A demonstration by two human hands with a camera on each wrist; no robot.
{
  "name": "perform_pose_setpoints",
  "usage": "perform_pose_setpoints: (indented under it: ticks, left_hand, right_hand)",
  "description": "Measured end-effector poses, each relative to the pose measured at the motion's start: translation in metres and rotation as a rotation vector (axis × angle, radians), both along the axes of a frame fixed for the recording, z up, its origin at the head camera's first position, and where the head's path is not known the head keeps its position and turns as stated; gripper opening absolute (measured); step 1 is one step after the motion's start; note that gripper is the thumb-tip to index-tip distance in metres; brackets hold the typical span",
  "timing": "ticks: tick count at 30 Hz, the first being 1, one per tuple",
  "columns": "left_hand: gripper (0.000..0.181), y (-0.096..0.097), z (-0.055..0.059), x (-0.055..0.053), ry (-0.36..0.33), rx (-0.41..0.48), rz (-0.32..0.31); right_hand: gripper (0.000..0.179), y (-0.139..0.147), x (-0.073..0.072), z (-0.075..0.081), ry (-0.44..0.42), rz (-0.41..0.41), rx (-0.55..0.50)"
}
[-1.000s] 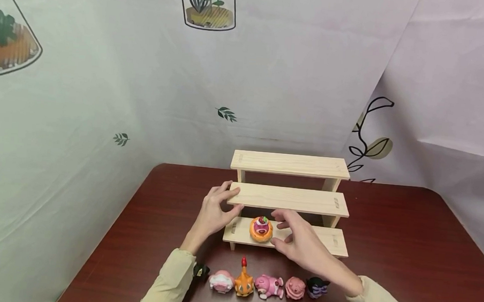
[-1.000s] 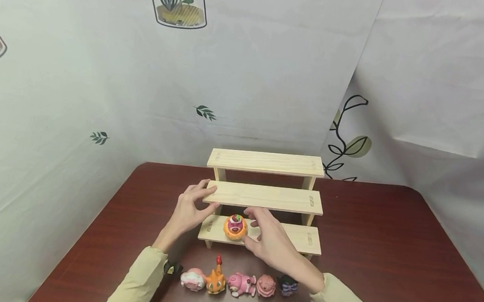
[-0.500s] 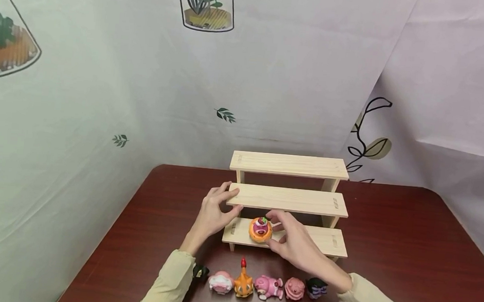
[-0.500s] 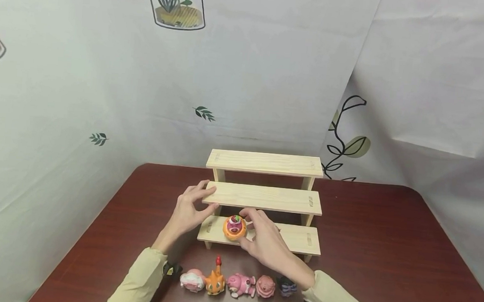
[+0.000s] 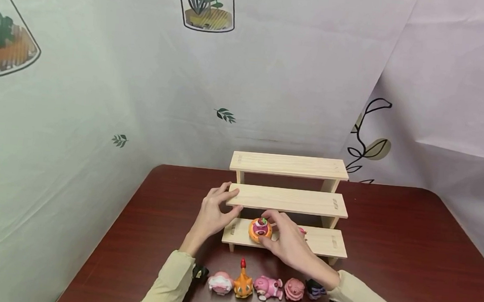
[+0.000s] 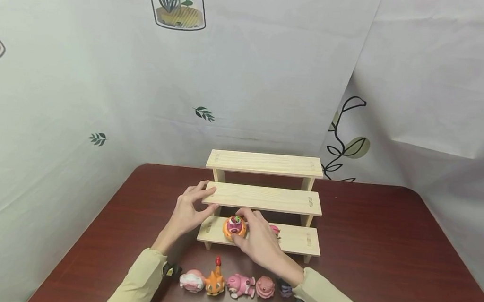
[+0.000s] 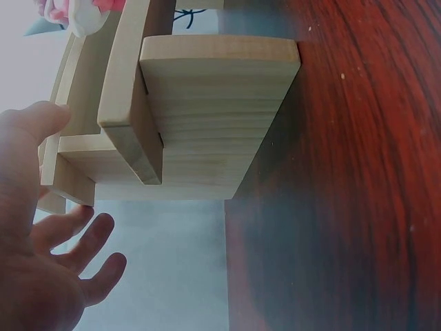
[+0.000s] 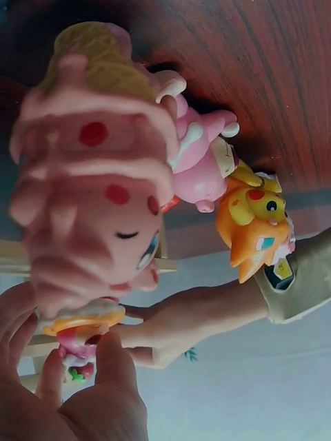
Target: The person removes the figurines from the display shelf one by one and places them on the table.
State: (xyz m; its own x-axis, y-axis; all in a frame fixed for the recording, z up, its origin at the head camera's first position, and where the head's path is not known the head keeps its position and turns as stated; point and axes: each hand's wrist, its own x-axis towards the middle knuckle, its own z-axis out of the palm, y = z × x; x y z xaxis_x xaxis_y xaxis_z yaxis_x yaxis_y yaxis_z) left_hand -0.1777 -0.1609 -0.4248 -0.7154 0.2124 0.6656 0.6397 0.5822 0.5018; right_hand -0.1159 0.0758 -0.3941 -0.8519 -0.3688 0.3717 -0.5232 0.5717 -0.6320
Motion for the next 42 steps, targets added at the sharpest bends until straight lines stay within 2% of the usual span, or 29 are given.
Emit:
perform_pose_setpoints:
  ticks: [11,27,33,42]
  left_hand:
    - [0.042,-0.001,-0.002,-0.002,0.015,0.005,-0.008]
    - [0.042,-0.001,-0.002,-0.002,0.013,0.012,-0.014]
    - [0.042,-0.001,-0.002,-0.002,0.011,0.008,-0.014]
    - [0.042,-0.001,-0.002,-0.001,0.0,0.013,-0.009]
  right_hand:
    - [0.039,-0.009,-0.003,-0.005,0.036,0.001,-0.003]
    - [0.032,-0.008,-0.006,-0.004,0.009,0.026,-0.026]
    - [0.033,-0.006,-0.003,-0.001,0.012,0.036,-0.014]
    - [0.034,0.0,0.005,0.006,-0.033,0.075,-0.04]
